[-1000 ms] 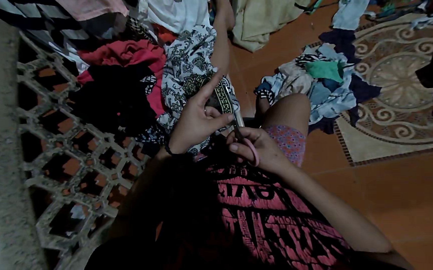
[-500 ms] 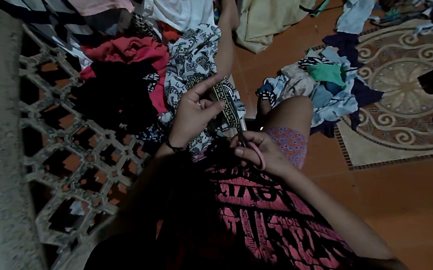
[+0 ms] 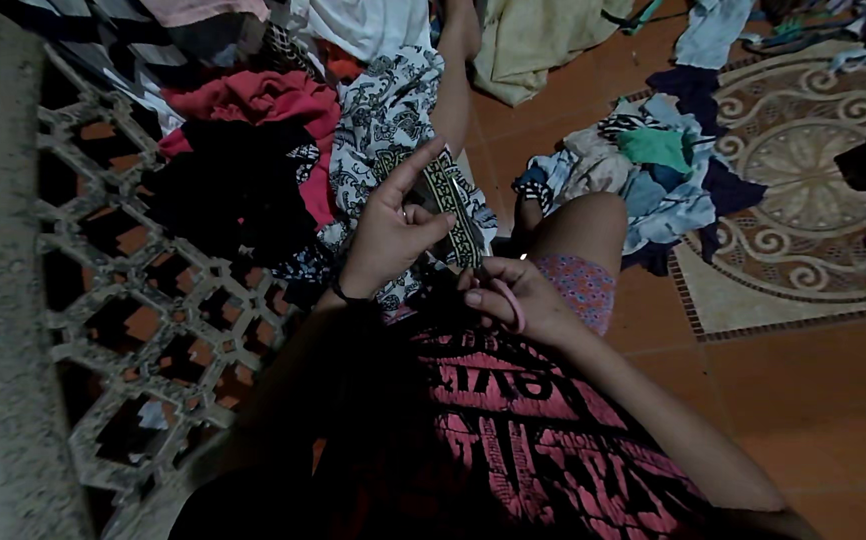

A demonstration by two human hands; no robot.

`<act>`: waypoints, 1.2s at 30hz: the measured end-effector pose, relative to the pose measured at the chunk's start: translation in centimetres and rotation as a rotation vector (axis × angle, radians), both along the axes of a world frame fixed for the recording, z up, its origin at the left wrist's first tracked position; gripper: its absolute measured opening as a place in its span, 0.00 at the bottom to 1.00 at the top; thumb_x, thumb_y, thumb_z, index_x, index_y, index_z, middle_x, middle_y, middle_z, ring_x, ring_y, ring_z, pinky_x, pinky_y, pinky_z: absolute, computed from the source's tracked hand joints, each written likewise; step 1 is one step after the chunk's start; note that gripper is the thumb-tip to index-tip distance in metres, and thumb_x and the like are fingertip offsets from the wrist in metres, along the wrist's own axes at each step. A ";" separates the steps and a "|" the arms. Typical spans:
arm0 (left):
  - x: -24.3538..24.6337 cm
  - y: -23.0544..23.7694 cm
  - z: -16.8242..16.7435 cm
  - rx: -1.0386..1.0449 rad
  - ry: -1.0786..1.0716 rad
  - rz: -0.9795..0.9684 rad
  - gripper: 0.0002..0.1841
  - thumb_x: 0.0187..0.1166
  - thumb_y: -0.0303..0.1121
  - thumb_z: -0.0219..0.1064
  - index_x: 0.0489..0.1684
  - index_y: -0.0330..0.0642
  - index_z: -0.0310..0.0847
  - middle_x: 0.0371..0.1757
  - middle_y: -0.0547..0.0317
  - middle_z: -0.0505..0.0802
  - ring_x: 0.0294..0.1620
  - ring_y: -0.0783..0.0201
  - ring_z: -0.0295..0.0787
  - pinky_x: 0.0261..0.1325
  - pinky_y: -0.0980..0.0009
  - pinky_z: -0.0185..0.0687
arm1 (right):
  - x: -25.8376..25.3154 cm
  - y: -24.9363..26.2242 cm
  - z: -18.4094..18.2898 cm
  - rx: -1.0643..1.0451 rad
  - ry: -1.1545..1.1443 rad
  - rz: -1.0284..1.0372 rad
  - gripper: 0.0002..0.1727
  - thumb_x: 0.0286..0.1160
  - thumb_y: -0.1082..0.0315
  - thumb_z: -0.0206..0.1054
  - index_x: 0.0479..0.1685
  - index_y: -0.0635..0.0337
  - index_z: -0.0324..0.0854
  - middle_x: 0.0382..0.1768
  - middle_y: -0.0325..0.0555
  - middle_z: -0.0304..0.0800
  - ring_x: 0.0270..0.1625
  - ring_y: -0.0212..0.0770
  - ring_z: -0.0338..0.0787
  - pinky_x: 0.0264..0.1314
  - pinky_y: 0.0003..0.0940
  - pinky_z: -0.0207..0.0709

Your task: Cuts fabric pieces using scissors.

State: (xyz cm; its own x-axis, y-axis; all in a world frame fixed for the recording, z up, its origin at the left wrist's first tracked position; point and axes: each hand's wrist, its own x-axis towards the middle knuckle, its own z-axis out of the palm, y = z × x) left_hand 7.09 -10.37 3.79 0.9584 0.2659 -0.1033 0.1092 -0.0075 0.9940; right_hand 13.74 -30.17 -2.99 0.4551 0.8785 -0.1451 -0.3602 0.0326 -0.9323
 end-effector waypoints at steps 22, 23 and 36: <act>-0.5 -0.4 -1.0 -0.011 -0.039 -0.110 0.60 0.61 0.08 0.70 0.97 0.63 0.43 0.81 0.53 0.73 0.15 0.72 0.76 0.19 0.79 0.81 | 0.5 0.2 -0.1 0.004 0.050 -0.012 0.08 0.72 0.56 0.75 0.38 0.48 0.88 0.20 0.24 0.86 0.21 0.20 0.83 0.25 0.16 0.78; -0.7 -0.3 -1.0 -0.002 -0.031 -0.116 0.60 0.60 0.08 0.70 0.97 0.65 0.43 0.80 0.53 0.73 0.14 0.71 0.74 0.17 0.79 0.80 | 0.4 0.2 0.0 -0.019 0.050 -0.012 0.07 0.72 0.58 0.75 0.38 0.49 0.88 0.20 0.25 0.86 0.21 0.20 0.83 0.25 0.16 0.78; -0.6 -0.5 -2.5 -0.002 -0.063 0.187 0.34 0.73 0.13 0.68 0.81 0.48 0.75 0.76 0.62 0.82 0.35 0.74 0.88 0.36 0.79 0.88 | 0.0 0.0 -1.4 0.034 0.049 0.079 0.09 0.75 0.57 0.73 0.40 0.51 0.87 0.21 0.22 0.84 0.22 0.19 0.81 0.26 0.16 0.77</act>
State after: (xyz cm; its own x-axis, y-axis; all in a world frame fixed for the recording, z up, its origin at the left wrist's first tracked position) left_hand 6.50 -10.90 1.28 0.8972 0.4394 -0.0452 0.0459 0.0089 0.9989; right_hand 13.69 -30.18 -4.34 0.3776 0.9161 -0.1349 -0.4083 0.0340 -0.9122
